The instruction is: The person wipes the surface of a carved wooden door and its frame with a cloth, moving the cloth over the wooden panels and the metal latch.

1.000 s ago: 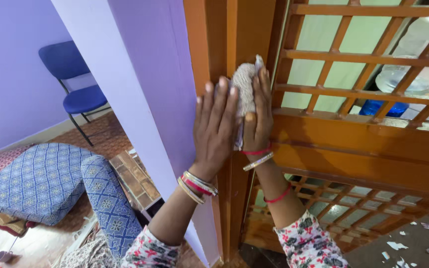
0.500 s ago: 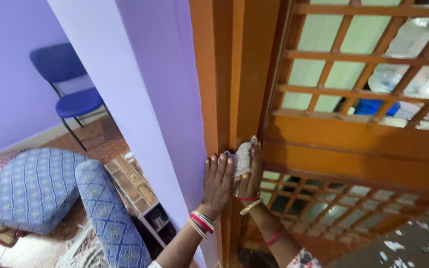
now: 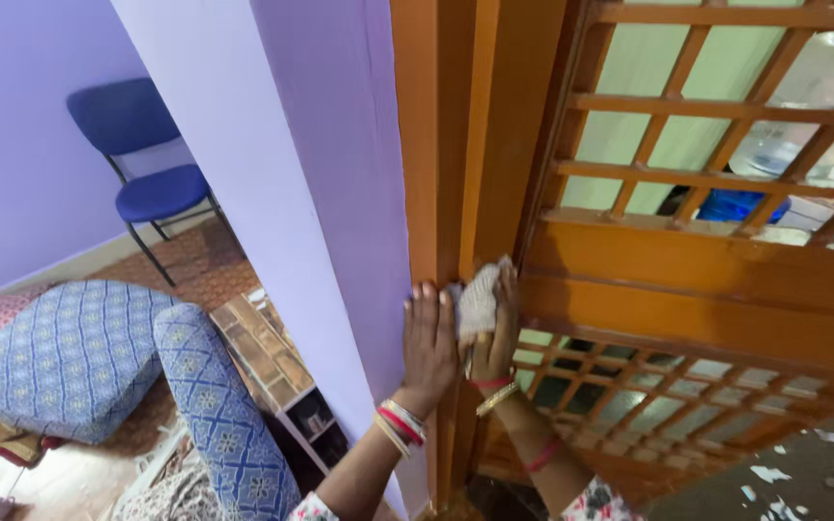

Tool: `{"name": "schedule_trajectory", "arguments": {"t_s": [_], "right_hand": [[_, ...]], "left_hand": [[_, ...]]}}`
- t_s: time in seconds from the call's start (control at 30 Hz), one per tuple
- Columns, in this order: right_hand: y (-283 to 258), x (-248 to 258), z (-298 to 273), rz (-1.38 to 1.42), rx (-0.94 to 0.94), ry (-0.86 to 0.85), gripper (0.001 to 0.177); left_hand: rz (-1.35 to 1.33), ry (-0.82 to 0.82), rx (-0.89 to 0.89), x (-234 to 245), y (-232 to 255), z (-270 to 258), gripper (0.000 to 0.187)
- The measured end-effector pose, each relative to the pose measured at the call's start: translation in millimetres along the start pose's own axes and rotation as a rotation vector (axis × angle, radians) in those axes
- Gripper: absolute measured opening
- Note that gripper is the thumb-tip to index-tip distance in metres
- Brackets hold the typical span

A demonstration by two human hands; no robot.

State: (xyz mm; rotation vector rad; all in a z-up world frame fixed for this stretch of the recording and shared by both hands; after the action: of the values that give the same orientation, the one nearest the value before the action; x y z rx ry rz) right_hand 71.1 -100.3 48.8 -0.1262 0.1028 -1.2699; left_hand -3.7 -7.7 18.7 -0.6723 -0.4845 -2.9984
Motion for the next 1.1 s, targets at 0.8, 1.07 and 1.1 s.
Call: {"name": "schedule_trajectory", "arguments": {"t_s": [0.8,1.07,1.1], "right_hand": [[-1.2,2.3,125.3,-0.084,0.263,0.01,0.056],[-3.2,6.3,149.6,-0.193,0.228,-0.042,0.07],[-4.2,8.0,162.4,-0.196,0.214,-0.053,0.074]], "left_hand": [[-0.018,0.138,0.021,77.2,62.0,128.9,0.078],[0.004,0.173,-0.018,89.2,71.7,157.2,0.076],[0.01,0.17,0.003,94.8,75.1,171.0,0.076]]}}
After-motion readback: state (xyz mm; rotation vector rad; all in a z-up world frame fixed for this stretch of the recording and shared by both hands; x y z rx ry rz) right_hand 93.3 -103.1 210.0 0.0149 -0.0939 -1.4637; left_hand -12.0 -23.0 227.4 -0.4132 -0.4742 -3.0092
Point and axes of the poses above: each hand's wrist, its own z-axis towards the middle knuckle, its own x-axis out of the back of the hand, y = z × x, the point moved 2 cm from there along z, towards the middle knuckle, and after that the axes turned 12 degrees about x, right-handed, at the moved point
